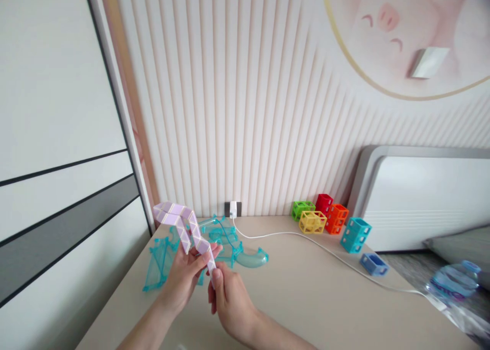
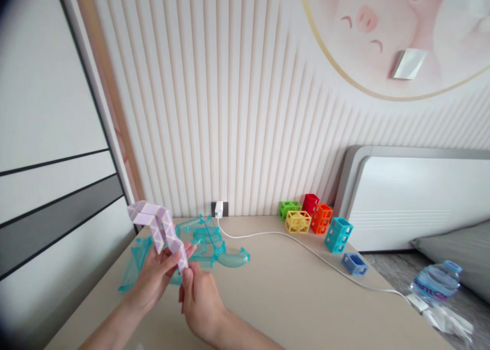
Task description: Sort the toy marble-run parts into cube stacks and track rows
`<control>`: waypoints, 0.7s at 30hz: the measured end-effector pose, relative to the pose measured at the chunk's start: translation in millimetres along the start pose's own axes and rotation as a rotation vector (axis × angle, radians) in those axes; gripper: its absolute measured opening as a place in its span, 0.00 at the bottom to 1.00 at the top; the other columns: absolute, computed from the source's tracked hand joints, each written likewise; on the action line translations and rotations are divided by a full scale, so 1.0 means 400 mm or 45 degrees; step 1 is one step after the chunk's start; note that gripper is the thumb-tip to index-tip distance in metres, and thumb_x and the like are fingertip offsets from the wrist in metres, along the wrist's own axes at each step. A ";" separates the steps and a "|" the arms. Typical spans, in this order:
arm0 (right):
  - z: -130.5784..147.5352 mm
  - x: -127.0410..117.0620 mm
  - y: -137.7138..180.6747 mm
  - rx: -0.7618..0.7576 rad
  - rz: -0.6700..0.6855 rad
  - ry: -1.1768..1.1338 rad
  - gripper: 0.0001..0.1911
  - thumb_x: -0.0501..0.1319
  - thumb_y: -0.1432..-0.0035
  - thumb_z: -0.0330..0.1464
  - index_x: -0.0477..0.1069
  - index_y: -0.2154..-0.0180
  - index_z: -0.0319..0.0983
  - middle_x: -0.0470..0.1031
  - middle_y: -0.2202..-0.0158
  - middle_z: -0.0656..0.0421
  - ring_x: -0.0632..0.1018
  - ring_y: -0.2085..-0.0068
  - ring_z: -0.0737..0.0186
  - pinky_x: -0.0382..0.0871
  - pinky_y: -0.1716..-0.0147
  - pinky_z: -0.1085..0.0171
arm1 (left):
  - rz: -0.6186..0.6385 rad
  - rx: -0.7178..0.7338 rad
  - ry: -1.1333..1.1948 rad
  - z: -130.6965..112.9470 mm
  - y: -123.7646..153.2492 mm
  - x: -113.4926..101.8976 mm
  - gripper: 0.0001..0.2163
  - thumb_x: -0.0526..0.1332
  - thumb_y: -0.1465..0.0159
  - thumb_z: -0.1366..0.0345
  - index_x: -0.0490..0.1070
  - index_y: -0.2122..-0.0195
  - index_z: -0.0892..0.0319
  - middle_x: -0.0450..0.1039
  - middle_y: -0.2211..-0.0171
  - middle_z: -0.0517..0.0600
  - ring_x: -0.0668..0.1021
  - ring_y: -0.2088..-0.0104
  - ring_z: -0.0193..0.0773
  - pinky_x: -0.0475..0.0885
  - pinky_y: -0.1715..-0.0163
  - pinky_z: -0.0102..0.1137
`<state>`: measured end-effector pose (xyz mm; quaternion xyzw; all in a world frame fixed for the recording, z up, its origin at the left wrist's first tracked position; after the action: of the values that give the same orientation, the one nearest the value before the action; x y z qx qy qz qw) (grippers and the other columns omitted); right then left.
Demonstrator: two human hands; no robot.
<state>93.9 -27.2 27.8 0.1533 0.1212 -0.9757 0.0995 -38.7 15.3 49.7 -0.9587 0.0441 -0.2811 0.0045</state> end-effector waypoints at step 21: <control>-0.048 -0.136 0.157 0.113 0.390 0.094 0.33 0.41 0.31 0.54 0.75 0.57 0.40 0.68 0.80 0.63 0.70 0.77 0.66 0.69 0.67 0.65 | 0.075 -0.086 -0.805 -0.072 -0.038 -0.134 0.30 0.72 0.47 0.60 0.62 0.45 0.56 0.79 0.71 0.46 0.77 0.82 0.36 0.69 0.81 0.27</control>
<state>164.7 -73.3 14.9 0.2101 0.0567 -0.9472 0.2356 -97.8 35.4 45.5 -0.9964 0.0774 0.0327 -0.0056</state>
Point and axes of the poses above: each hand's wrist, its own y-axis away from the middle knuckle, its own x-axis out of the palm, z = x × y, the point moved 1 cm from there along -y, towards the middle knuckle
